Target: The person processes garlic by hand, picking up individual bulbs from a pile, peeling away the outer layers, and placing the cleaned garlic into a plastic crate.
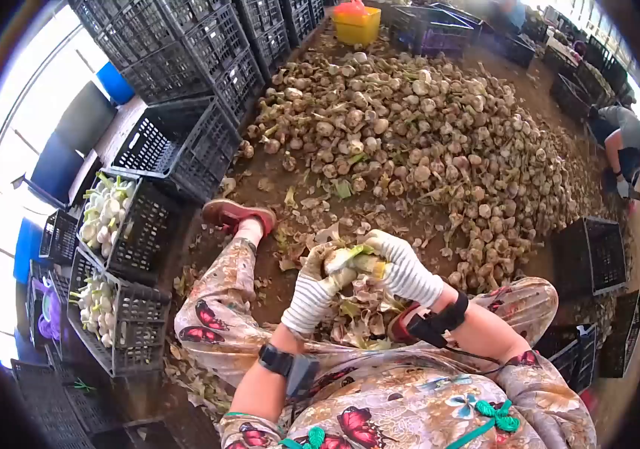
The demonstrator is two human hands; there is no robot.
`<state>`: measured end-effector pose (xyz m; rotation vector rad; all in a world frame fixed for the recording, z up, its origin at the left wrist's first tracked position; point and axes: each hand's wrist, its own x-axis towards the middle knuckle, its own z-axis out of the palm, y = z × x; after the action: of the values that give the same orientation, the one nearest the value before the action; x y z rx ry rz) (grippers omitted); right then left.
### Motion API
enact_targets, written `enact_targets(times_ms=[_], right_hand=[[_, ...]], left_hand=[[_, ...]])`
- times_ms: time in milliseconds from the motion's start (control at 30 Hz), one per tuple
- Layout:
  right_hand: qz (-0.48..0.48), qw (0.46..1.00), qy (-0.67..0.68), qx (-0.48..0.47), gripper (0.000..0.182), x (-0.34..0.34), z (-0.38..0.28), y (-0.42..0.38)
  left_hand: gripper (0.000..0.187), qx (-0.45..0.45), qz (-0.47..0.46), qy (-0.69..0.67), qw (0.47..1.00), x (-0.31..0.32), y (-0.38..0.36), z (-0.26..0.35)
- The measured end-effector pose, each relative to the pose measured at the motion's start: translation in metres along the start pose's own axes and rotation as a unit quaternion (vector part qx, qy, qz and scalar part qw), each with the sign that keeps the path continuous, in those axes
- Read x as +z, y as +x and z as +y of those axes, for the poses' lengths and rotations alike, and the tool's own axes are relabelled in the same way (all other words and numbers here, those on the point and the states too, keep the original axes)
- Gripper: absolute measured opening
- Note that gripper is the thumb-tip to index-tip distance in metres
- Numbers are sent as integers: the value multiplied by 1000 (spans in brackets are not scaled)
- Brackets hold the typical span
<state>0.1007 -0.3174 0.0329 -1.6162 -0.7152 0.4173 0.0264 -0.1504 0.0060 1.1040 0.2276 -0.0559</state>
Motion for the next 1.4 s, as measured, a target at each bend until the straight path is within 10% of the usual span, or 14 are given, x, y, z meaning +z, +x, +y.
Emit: enact_targets(times_ms=[100, 267, 500, 700, 800, 933, 1400], right_hand=[[-33, 959, 228, 167, 20, -8, -7, -2], [6, 899, 396, 185, 27, -5, -15, -6], [229, 907, 311, 168, 25, -14, 58, 12], [-9, 983, 8, 182, 33, -29, 48, 3], [2, 992, 105, 73, 39, -20, 22, 4], [-22, 966, 193, 168, 43, -14, -11, 5], [-64, 974, 107, 188, 35, -20, 8, 13]], left_hand=[[45, -29, -22, -7, 999, -4, -3, 8], [48, -78, -76, -118, 987, -7, -6, 18], [52, -70, -130, -79, 986, -13, -9, 21], [57, 35, -73, 36, 996, -14, -1, 9], [56, -1, -40, -31, 999, -11, -2, 7], [54, 95, -10, 72, 993, -7, 5, 2], [62, -58, -47, 89, 993, 8, -5, 30]])
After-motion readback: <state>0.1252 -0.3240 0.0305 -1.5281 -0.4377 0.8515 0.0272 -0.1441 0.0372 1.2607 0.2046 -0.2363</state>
